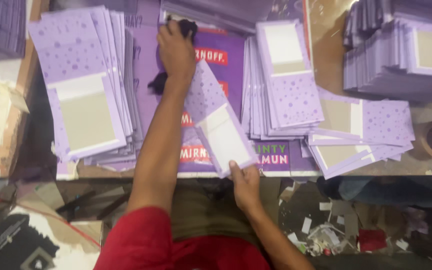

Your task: The person repeatedly wipes individual purple paper sheets with a black cloth and places them into a stack. The person handles the sheets one at a time, wiping each surface before stacking them on the table.

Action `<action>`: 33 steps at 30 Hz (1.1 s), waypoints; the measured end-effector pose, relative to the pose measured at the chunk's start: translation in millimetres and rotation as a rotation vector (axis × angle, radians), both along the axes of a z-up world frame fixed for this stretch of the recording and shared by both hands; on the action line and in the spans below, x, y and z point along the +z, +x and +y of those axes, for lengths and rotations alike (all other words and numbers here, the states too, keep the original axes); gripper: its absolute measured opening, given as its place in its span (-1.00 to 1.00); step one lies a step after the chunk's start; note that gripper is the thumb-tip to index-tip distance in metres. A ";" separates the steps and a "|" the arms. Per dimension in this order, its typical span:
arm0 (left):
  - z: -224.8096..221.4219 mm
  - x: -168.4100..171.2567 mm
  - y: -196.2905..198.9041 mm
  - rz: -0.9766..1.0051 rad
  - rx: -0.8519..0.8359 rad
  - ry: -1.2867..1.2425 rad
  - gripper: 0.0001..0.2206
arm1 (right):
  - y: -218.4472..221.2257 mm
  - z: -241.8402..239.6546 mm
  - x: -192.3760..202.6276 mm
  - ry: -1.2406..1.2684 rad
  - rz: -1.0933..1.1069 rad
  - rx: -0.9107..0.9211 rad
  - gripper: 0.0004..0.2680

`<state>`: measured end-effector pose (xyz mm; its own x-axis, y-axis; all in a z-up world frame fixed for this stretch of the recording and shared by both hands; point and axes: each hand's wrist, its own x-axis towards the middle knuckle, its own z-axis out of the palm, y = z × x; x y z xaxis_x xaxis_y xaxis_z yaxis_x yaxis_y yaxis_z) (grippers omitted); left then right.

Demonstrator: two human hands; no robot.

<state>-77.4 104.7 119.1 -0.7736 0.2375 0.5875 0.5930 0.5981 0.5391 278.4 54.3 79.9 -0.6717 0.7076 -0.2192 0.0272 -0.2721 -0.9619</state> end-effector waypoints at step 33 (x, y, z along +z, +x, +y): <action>-89.0 -27.9 158.7 -0.041 -0.613 -0.324 -0.64 | -8.6 20.3 -27.6 1.767 -0.330 0.475 -0.65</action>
<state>81.2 15.6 91.2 -0.4640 0.7971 0.3863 0.8581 0.2963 0.4193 269.8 74.6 52.4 -0.9459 0.0207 0.3237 0.0128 0.9996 -0.0265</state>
